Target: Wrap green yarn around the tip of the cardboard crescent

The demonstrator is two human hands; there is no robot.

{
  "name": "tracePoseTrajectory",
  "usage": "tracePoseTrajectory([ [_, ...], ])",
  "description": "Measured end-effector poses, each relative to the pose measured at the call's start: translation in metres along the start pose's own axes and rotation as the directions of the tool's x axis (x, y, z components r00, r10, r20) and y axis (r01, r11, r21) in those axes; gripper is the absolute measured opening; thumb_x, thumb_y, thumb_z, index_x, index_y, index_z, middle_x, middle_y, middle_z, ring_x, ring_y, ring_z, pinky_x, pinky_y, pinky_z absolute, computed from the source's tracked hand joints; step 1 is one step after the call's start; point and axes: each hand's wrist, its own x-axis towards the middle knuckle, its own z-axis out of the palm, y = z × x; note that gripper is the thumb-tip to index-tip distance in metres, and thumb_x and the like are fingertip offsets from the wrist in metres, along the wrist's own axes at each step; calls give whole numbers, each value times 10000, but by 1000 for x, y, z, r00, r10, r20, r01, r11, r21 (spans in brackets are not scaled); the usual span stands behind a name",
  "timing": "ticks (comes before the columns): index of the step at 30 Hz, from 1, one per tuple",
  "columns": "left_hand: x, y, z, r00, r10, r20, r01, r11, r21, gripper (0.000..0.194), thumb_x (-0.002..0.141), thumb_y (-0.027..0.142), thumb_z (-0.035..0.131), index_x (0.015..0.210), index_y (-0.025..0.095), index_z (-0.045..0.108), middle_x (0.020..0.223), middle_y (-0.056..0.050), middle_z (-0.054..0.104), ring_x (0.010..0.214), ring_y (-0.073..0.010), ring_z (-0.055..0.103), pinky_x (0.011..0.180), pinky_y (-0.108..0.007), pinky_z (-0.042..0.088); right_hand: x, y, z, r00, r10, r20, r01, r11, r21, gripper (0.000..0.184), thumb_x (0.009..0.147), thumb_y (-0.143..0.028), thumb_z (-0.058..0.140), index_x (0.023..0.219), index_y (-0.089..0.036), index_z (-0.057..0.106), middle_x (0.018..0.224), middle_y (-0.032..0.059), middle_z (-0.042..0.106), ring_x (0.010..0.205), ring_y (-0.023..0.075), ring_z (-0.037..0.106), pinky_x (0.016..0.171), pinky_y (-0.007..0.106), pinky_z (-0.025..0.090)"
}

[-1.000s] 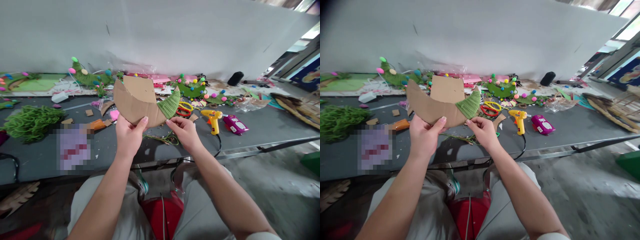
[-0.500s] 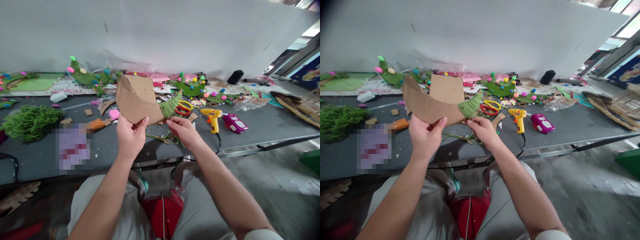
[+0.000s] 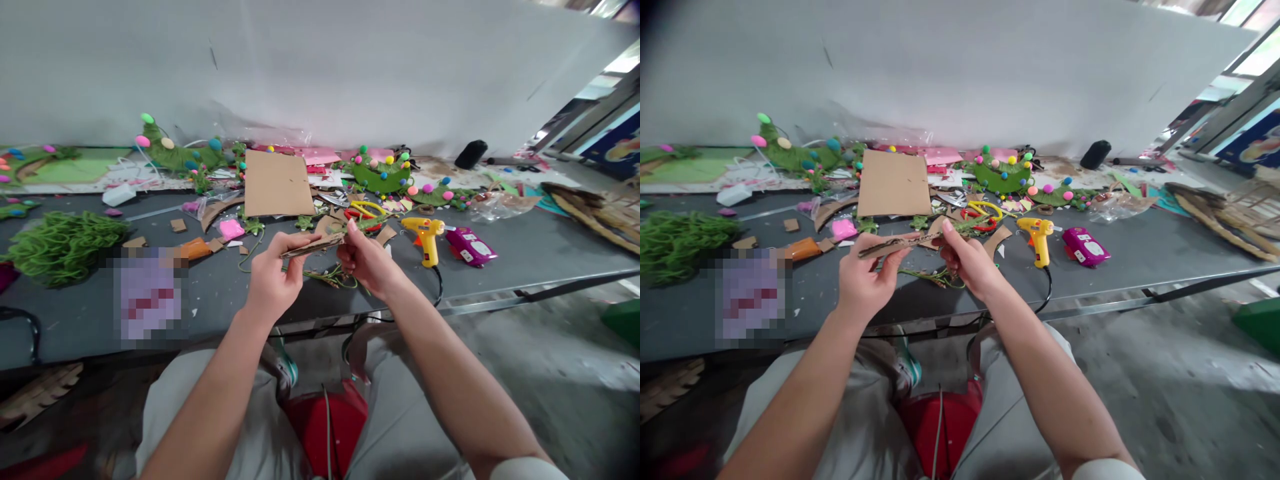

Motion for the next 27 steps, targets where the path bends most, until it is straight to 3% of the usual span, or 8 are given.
tracePoseTrajectory([
  [9,-2,-3,12,997,25,72,1,940,-341,137,830,150,703,943,225,690,1193,-86,744,1208,-267,653,1136,-490,431,-2,1,4,996,-27,-85,25,999,-23,603,753,-753,648,632,-210,416,565,-47,376,500,82,297,481,260,223],
  [12,4,-2,11,988,-132,79,153,906,-394,170,828,201,717,997,224,725,1333,-96,671,1329,-277,559,1168,-487,389,-2,1,4,987,-116,-113,115,993,-15,627,733,-737,685,613,-215,361,560,-64,317,495,74,261,482,260,196],
  [14,8,0,10,926,-362,108,358,752,-554,251,824,274,711,1070,221,719,1343,-104,662,1305,-294,579,1084,-467,483,0,3,2,977,-171,-128,171,985,-7,632,746,-739,673,605,-219,341,557,-71,282,492,74,239,481,264,185],
  [16,10,4,11,801,-539,261,546,477,-689,298,852,397,651,1072,203,708,1195,-119,729,1176,-313,664,949,-463,574,1,4,1,963,-218,-161,216,976,-29,636,753,-746,661,603,-223,330,560,-72,268,493,74,231,482,267,193],
  [18,10,12,14,687,-573,446,670,262,-695,398,889,520,576,1067,184,691,1050,-132,755,1052,-326,714,834,-466,615,2,5,0,945,-257,-204,246,966,-78,632,755,-750,654,609,-223,338,563,-68,278,496,76,238,483,268,204],
  [19,9,16,16,663,-560,496,699,227,-678,431,889,549,583,1090,179,675,1023,-135,754,1008,-326,726,801,-461,622,2,5,0,937,-270,-222,251,962,-110,625,758,-746,653,612,-221,347,565,-64,293,498,77,246,483,268,206],
  [23,3,28,25,711,-550,438,668,334,-665,421,796,341,773,1151,193,601,1043,-101,739,845,-279,741,737,-442,625,1,5,-1,925,-301,-233,255,944,-209,579,820,-703,621,625,-215,380,570,-50,343,501,83,286,485,271,216],
  [27,1,24,28,802,-526,282,569,532,-627,324,831,300,734,1104,184,605,1020,-79,723,826,-232,708,759,-399,601,-2,6,0,907,-394,-146,323,876,-358,498,906,-620,567,666,-209,420,606,-39,364,561,102,365,542,266,297],
])
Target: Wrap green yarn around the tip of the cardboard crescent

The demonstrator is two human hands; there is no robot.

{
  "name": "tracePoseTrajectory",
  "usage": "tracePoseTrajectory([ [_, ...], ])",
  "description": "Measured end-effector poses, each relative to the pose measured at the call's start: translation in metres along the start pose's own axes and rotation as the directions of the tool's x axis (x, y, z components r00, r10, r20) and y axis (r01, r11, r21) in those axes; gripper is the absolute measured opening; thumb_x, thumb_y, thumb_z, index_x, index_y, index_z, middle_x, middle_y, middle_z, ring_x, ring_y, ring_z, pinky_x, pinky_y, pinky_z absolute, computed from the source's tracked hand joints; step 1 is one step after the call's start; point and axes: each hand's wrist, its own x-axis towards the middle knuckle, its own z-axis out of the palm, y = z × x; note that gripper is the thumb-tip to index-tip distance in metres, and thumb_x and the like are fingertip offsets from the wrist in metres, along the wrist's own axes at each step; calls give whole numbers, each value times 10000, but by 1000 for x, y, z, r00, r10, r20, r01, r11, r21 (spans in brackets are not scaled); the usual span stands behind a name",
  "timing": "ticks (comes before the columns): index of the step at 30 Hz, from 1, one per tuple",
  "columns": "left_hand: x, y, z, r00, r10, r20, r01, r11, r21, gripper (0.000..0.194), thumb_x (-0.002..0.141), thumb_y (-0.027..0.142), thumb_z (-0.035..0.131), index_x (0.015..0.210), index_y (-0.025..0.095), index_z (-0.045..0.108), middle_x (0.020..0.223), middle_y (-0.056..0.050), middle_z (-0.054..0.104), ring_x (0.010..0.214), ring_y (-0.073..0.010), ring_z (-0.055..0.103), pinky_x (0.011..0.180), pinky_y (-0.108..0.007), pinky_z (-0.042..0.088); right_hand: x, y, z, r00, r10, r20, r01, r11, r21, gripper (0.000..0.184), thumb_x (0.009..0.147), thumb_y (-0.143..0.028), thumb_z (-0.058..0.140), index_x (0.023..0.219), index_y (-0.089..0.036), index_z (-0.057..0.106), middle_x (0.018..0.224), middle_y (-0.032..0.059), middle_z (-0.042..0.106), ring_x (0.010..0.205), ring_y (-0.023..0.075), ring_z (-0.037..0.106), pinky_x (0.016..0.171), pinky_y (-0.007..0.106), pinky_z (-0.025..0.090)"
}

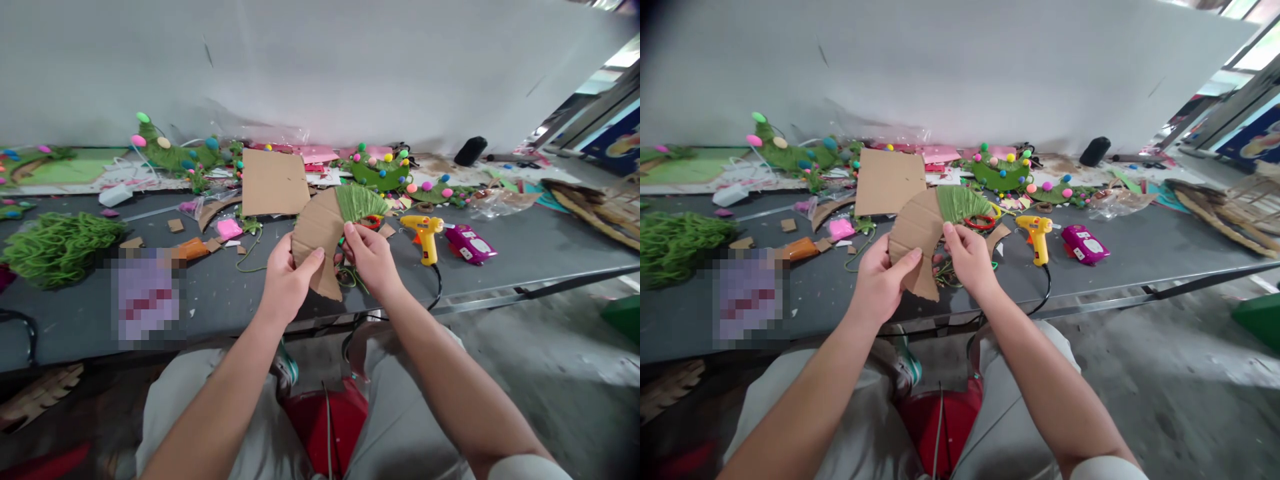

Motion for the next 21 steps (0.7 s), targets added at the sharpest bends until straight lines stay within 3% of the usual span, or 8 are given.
tracePoseTrajectory([
  [5,0,1,-6,972,226,-63,-183,898,401,254,833,283,723,1048,189,628,914,-48,692,787,-202,652,691,-303,538,-3,-2,0,990,-136,21,137,962,-234,441,942,-563,535,705,-193,497,646,-20,411,610,113,375,573,268,305],
  [11,-6,1,-12,904,420,80,-354,632,690,343,878,228,650,1220,221,623,939,-47,730,774,-205,685,683,-277,515,-3,-7,-1,996,-93,13,94,971,-221,480,886,-591,588,652,-183,494,609,-27,373,580,100,286,536,271,236],
  [15,-5,8,-20,837,472,277,-499,447,743,450,885,107,551,1287,283,651,1155,-27,749,987,-222,717,895,-315,538,-2,-9,-5,998,-29,47,32,998,-52,362,830,-481,666,678,-192,510,633,-24,367,601,106,277,559,270,258],
  [18,-2,13,-27,804,491,335,-560,438,703,588,836,2,466,1293,308,675,1300,18,695,1187,-227,659,1067,-374,486,-2,-11,-6,995,-6,101,-8,990,142,354,840,-468,569,647,-217,411,632,-17,329,600,122,291,571,286,285],
  [21,3,15,-36,780,530,332,-581,418,698,610,802,-32,439,1253,276,712,1317,14,683,1259,-234,617,1135,-407,439,-4,-16,-6,983,-12,182,-36,966,257,367,869,-562,443,741,-220,480,694,1,390,589,129,313,551,293,278],
])
